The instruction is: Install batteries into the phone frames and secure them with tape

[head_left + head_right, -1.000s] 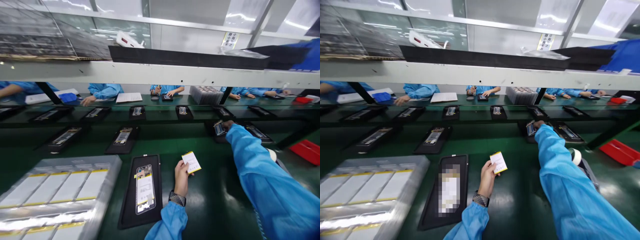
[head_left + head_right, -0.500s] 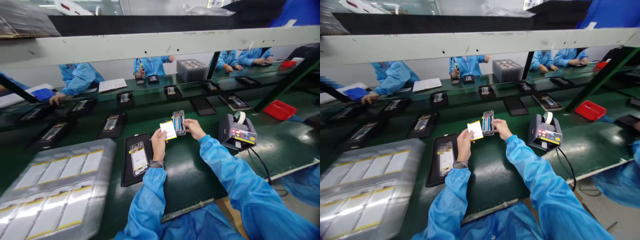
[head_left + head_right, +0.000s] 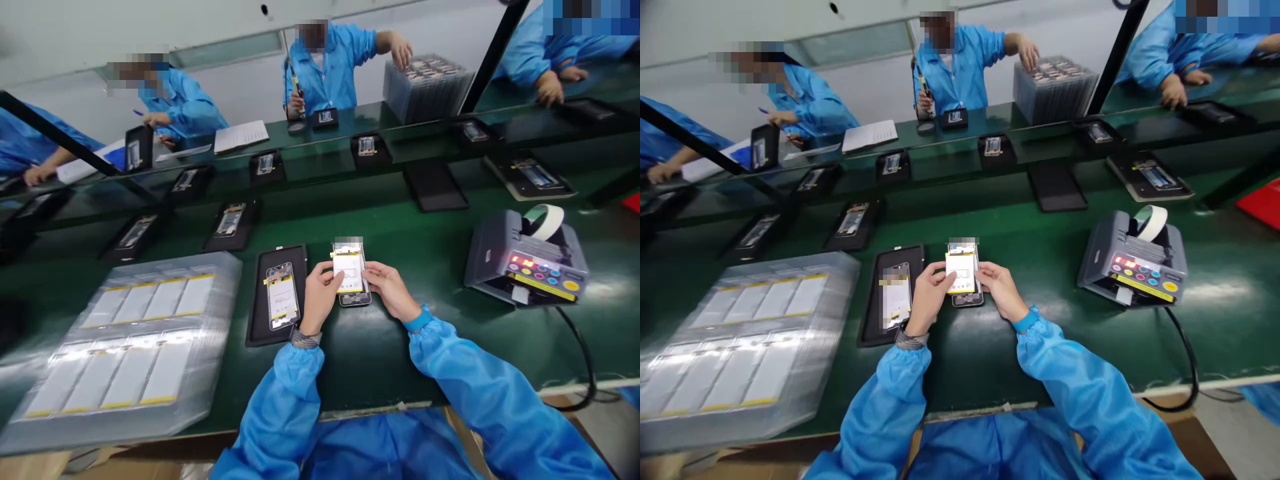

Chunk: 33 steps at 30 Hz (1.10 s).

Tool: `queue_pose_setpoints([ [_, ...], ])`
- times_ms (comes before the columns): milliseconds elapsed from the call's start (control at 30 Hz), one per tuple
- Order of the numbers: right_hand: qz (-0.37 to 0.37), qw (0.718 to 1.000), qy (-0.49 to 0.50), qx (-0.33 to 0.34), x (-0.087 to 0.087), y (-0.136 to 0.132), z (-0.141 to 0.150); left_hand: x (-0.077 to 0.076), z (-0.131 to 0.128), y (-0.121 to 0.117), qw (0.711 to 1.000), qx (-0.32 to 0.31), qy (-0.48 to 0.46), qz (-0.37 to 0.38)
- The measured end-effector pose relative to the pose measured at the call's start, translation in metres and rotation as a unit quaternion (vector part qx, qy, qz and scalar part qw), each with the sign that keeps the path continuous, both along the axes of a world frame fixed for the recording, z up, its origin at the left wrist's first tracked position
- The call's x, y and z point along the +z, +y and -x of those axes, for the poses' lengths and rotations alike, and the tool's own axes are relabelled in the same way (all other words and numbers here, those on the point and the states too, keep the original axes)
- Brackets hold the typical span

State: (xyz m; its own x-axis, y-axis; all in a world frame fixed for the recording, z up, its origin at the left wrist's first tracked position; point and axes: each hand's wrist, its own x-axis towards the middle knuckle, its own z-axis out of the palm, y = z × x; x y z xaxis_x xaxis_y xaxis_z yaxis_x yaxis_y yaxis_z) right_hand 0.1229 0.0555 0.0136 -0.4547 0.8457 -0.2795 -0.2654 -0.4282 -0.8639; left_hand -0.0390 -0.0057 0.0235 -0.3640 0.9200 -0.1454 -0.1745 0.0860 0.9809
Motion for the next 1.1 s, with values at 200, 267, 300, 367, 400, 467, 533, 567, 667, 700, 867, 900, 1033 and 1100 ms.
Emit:
queue_pose_setpoints([
  [200,0.003,1.000,0.010,0.001,-0.001,-0.001,0.000,0.005,-0.008,-0.005,0.976,0.045,0.212,-0.019],
  [267,0.001,1.000,0.016,0.000,-0.001,-0.001,0.000,0.006,-0.011,-0.006,0.951,0.076,0.297,-0.038],
  [300,0.000,1.000,0.021,0.003,0.000,-0.001,-0.001,0.006,-0.011,-0.007,0.942,0.095,0.319,-0.044],
  [367,-0.003,0.999,0.031,0.013,0.001,-0.002,-0.003,0.005,-0.009,-0.006,0.943,0.125,0.306,-0.044],
  [400,-0.007,0.999,0.035,0.017,0.002,-0.002,-0.004,0.004,-0.008,-0.005,0.952,0.129,0.275,-0.039],
  [467,-0.017,0.999,0.036,0.026,0.005,-0.001,-0.006,-0.001,-0.004,-0.003,0.980,0.090,0.177,-0.026],
  [533,-0.032,0.999,0.020,0.038,0.006,0.002,-0.006,-0.006,-0.002,0.000,0.996,0.023,0.084,-0.012],
  [567,-0.043,0.998,0.004,0.041,0.007,0.005,-0.006,-0.008,-0.003,0.001,0.999,-0.002,0.054,-0.006],
  [667,-0.103,0.993,-0.061,0.016,0.008,0.012,0.001,-0.009,-0.008,0.001,0.999,-0.031,0.032,-0.011],
  [700,-0.127,0.989,-0.077,0.004,0.008,0.013,0.004,-0.008,-0.010,0.001,0.999,-0.035,0.029,-0.017],
  [867,-0.179,0.981,-0.082,0.001,0.009,0.005,0.017,-0.004,-0.019,0.000,1.000,0.004,0.019,-0.008],
  [900,-0.184,0.980,-0.082,0.006,0.008,0.002,0.018,-0.004,-0.020,-0.001,0.999,0.026,0.036,-0.005],
  [1033,-0.219,0.969,-0.114,0.024,0.006,-0.010,0.019,-0.005,-0.024,-0.002,0.988,0.082,0.130,-0.011],
  [1100,-0.221,0.966,-0.129,0.024,0.005,-0.013,0.019,-0.004,-0.026,-0.003,0.984,0.083,0.160,-0.009],
])
